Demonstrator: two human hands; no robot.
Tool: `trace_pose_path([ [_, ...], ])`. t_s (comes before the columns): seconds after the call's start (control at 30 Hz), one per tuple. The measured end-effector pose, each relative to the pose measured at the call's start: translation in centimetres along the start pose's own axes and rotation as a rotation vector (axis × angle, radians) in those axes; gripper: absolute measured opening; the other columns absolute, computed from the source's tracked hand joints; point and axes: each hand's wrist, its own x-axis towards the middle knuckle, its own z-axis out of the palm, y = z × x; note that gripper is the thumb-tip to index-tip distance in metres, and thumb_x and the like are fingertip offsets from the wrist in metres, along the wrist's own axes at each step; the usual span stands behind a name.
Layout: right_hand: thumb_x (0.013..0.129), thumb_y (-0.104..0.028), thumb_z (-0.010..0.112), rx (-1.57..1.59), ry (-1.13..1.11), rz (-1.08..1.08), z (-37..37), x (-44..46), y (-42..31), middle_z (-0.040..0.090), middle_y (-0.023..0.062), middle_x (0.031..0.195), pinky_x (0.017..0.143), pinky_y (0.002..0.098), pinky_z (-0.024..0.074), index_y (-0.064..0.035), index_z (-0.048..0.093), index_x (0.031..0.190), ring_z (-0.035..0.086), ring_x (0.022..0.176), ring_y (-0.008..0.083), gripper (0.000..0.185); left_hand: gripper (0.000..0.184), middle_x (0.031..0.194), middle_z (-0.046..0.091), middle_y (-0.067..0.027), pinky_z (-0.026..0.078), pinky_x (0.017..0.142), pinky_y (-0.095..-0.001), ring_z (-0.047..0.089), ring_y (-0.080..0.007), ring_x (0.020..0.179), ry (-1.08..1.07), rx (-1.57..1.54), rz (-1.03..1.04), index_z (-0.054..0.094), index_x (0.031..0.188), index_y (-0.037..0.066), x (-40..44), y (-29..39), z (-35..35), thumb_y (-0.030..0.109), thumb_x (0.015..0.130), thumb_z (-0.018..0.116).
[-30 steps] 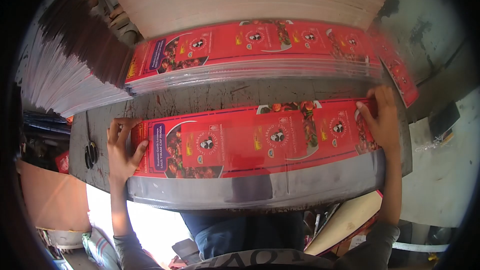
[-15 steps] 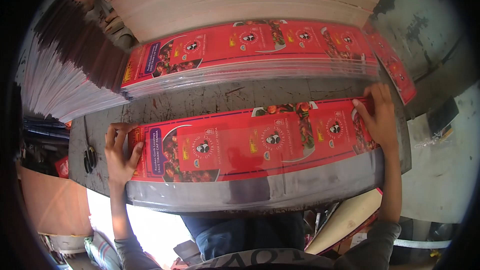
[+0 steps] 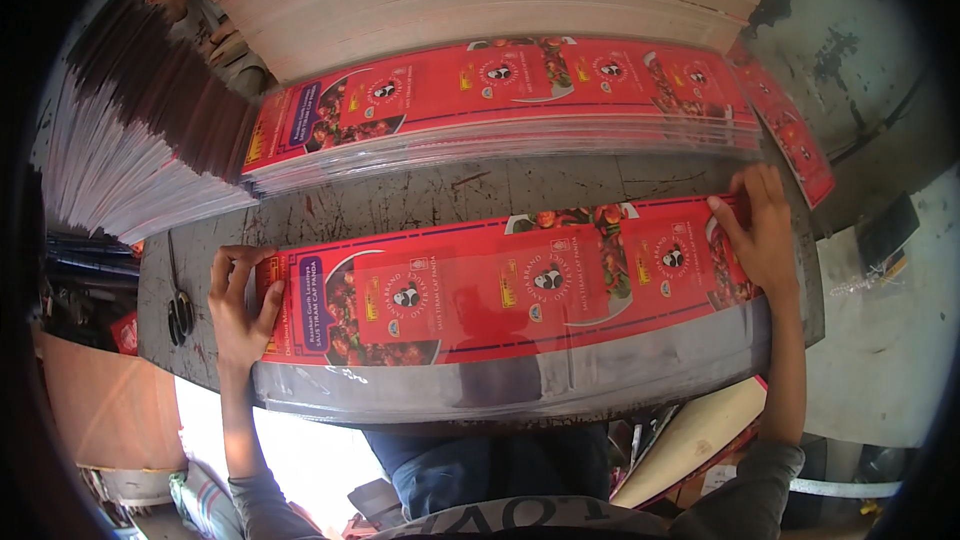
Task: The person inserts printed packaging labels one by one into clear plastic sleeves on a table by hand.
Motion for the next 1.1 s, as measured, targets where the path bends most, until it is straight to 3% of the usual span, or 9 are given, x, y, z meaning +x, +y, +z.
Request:
trace_pose_path([
  [0.1,0.077,-0.013,0.064,0.006,-0.007,0.001,0.0,0.0,-0.04,0.045,0.0131,0.08,0.066,0.0374,0.0372,0.0019,0.047,0.085,0.045,0.076,0.0303,0.024,0.031,0.093,0.054,-0.0108,0.039,0.077,-0.0367,0.052,-0.0271,0.084,-0.005,-0.002,-0.013,0.062,0.099,0.004,-0.05,0.0,-0.05,0.013,0.07,0.068],
  [0.17,0.077,-0.013,0.064,0.01,0.007,-0.005,0.08,0.0,-0.03,0.045,0.0128,0.079,0.065,0.0373,0.0371,0.0017,0.047,0.084,0.045,0.075,0.03,0.023,0.027,0.093,0.052,-0.0126,0.046,0.074,-0.0375,0.056,-0.0286,0.084,-0.02,0.04,0.008,0.061,0.099,0.0,-0.03,-0.09,-0.13,0.008,0.073,0.063],
  [0.4,0.077,-0.013,0.064,0.013,0.001,0.001,-0.07,0.05,-0.19,0.044,0.0124,0.078,0.063,0.0372,0.0363,0.0013,0.047,0.082,0.044,0.074,0.0297,0.022,0.024,0.091,0.051,-0.0122,0.046,0.073,-0.0363,0.057,-0.0276,0.082,-0.001,-0.006,-0.013,0.061,0.097,0.0,-0.08,0.01,0.03,0.007,0.074,0.063],
  [0.47,0.077,-0.013,0.063,0.018,0.005,0.002,-0.02,0.04,-0.13,0.044,0.0121,0.076,0.062,0.0375,0.0355,0.0013,0.047,0.081,0.043,0.073,0.0294,0.022,0.024,0.089,0.053,-0.0094,0.042,0.072,-0.0359,0.051,-0.0263,0.08,0.028,-0.014,-0.019,0.063,0.095,0.003,-0.1,0.06,0.17,0.007,0.072,0.068],
  [0.9,0.078,-0.014,0.064,0.023,0.01,0.038,-0.06,0.05,-0.2,0.039,0.0114,0.066,0.058,0.0372,0.0315,0.0005,0.042,0.071,0.038,0.064,0.028,0.027,0.006,0.081,0.05,-0.011,0.045,0.065,-0.0355,0.054,-0.0245,0.073,0.041,0.031,0.006,0.059,0.085,-0.001,-0.28,-0.23,0.48,0.002,0.08,0.06],
  [0.97,0.077,-0.015,0.065,0.013,0.032,0.012,-0.06,-0.02,-0.04,0.037,0.0114,0.063,0.058,0.0368,0.0304,0.0003,0.04,0.067,0.038,0.061,0.0274,0.03,0.007,0.08,0.05,-0.0089,0.038,0.064,-0.0356,0.048,-0.0253,0.072,0.058,0.033,-0.015,0.06,0.082,0.002,-0.32,-0.34,0.63,0.007,0.078,0.064],
  [1.1,0.077,-0.015,0.065,0.034,0.03,-0.02,-0.3,0.04,-0.18,0.036,0.0113,0.06,0.058,0.0362,0.0297,0.0001,0.039,0.064,0.037,0.058,0.0268,0.032,0.007,0.078,0.051,-0.0079,0.035,0.064,-0.0345,0.048,-0.0243,0.071,0.061,0.107,-0.018,0.059,0.08,0.002,0.0,0.25,0.46,0.008,0.079,0.063],
])
